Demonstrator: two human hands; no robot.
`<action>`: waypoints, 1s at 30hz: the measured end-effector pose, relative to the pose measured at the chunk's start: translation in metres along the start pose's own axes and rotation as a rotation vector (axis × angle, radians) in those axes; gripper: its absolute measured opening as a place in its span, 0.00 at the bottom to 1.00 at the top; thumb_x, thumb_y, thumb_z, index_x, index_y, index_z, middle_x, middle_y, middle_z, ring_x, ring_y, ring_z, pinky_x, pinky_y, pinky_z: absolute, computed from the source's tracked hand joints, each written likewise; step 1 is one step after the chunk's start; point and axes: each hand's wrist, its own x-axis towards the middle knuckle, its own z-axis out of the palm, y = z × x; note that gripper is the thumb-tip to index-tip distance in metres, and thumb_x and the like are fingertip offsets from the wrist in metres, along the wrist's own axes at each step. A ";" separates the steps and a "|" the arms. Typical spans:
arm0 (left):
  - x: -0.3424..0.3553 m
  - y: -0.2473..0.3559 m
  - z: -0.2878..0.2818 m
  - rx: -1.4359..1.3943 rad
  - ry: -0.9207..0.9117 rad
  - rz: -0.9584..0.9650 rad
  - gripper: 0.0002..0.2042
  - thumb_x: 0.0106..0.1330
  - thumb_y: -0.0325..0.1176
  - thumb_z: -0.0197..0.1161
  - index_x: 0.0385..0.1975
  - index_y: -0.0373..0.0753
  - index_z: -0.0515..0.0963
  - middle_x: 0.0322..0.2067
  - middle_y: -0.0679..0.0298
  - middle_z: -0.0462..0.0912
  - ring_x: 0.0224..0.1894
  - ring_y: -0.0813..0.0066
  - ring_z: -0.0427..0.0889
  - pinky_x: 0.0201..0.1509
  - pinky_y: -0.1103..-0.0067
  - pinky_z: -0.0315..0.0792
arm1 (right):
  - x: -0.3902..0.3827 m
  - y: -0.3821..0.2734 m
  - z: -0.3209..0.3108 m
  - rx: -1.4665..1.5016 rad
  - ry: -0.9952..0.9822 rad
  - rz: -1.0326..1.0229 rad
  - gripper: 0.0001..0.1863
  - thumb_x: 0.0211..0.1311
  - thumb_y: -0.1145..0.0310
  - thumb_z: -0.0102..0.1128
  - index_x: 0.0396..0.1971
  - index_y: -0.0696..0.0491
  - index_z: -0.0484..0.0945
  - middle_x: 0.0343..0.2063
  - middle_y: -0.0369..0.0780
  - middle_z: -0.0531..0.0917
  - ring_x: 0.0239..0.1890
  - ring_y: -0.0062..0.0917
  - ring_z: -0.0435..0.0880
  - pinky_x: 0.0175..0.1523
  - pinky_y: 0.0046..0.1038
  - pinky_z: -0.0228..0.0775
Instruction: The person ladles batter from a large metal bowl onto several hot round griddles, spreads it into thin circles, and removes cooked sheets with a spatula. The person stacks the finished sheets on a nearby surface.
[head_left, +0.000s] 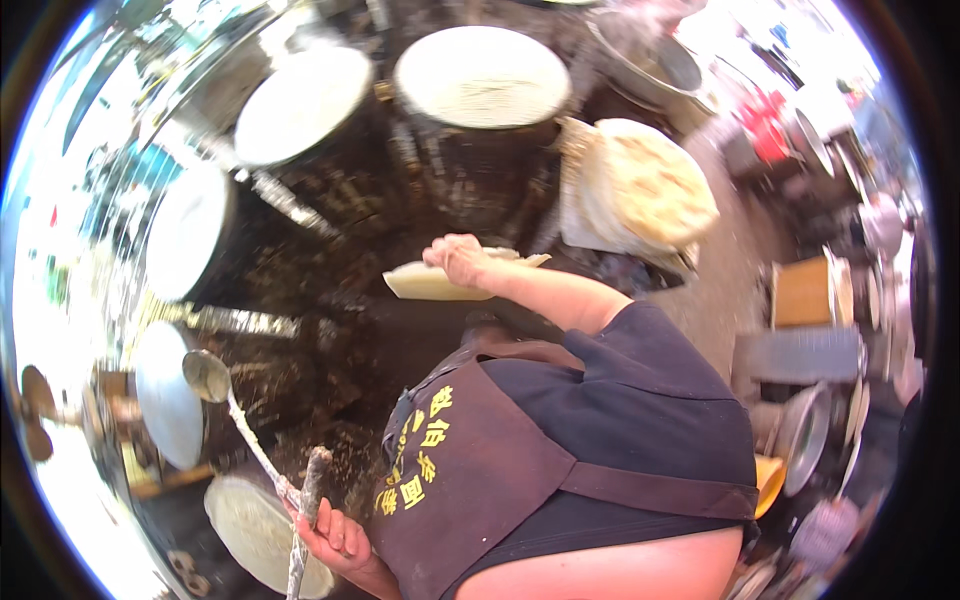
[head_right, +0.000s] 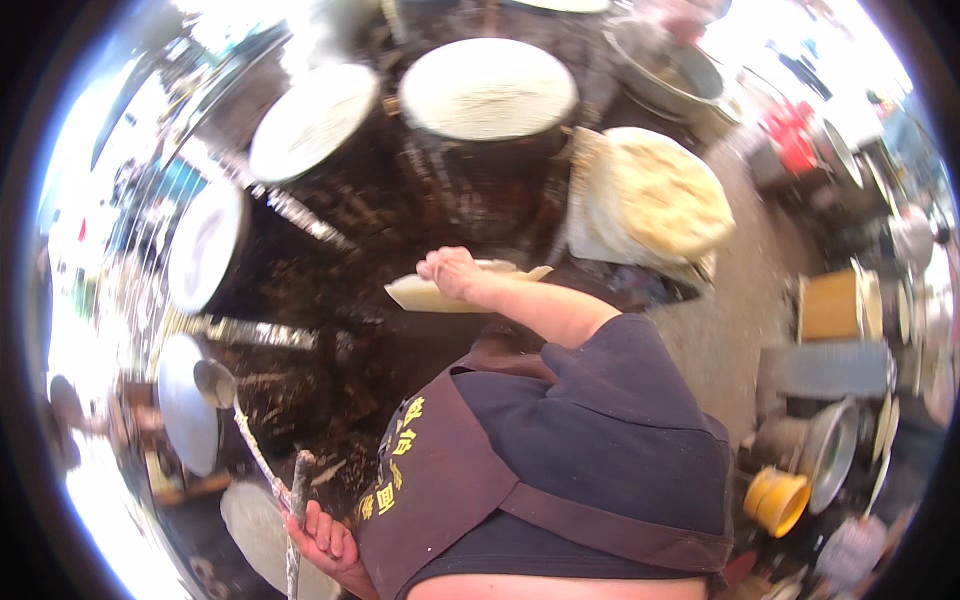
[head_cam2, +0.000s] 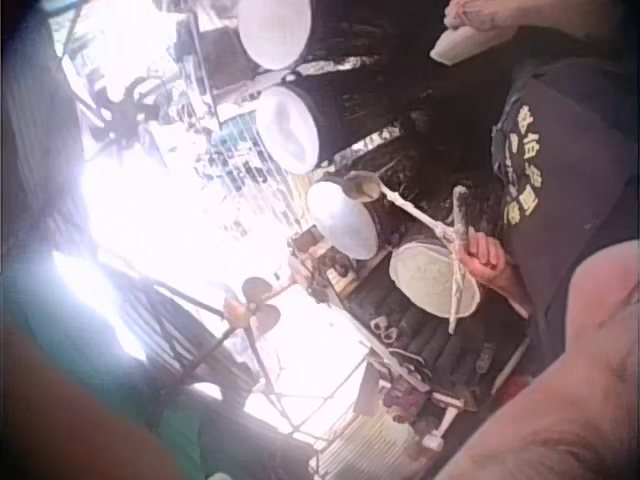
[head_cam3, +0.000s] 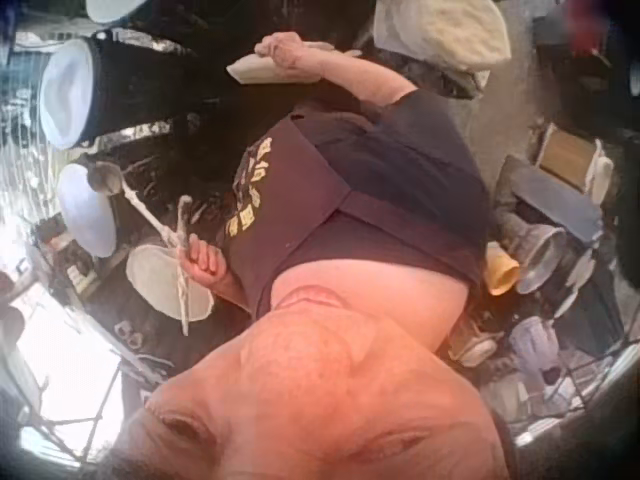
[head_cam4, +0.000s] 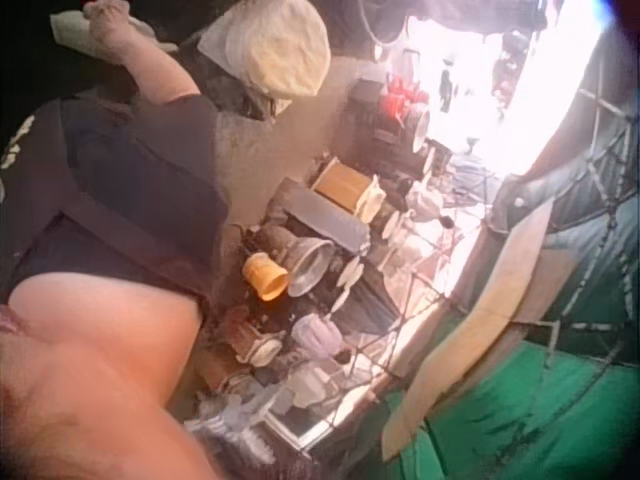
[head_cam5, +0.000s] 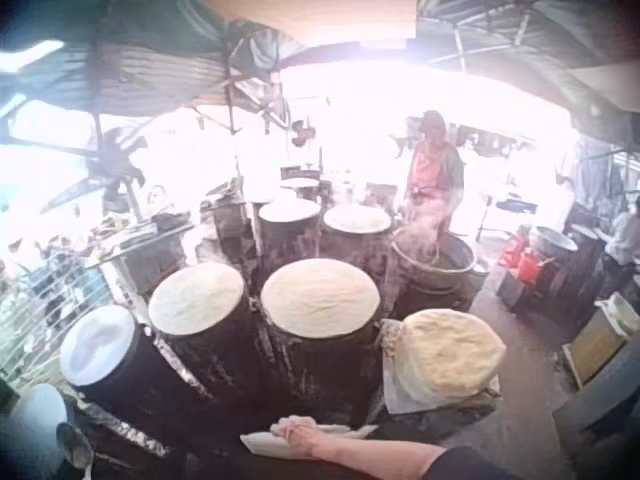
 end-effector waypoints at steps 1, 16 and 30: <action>0.004 0.002 -0.007 0.052 -0.048 -0.048 0.13 0.73 0.43 0.46 0.33 0.39 0.67 0.19 0.70 0.60 0.09 0.86 0.56 0.04 0.87 0.57 | -0.016 0.018 -0.022 -0.004 0.080 0.057 0.08 0.51 0.72 0.50 0.29 0.45 0.77 0.28 0.39 0.80 0.36 0.36 0.81 0.40 0.35 0.74; 0.055 -0.111 0.103 0.195 -0.192 -0.261 0.24 0.73 0.38 0.45 0.69 0.52 0.52 0.24 0.68 0.61 0.12 0.87 0.58 0.05 0.89 0.58 | -0.392 0.354 -0.301 1.220 1.237 1.010 0.13 0.57 0.82 0.58 0.42 0.56 0.75 0.35 0.39 0.82 0.31 0.26 0.83 0.37 0.28 0.81; 0.025 -0.208 0.181 0.137 -0.121 -0.238 0.26 0.73 0.36 0.44 0.70 0.56 0.49 0.23 0.67 0.60 0.12 0.85 0.59 0.05 0.87 0.60 | -0.468 0.417 -0.177 0.164 1.000 1.559 0.22 0.48 0.75 0.65 0.47 0.55 0.76 0.30 0.41 0.80 0.33 0.33 0.81 0.39 0.36 0.77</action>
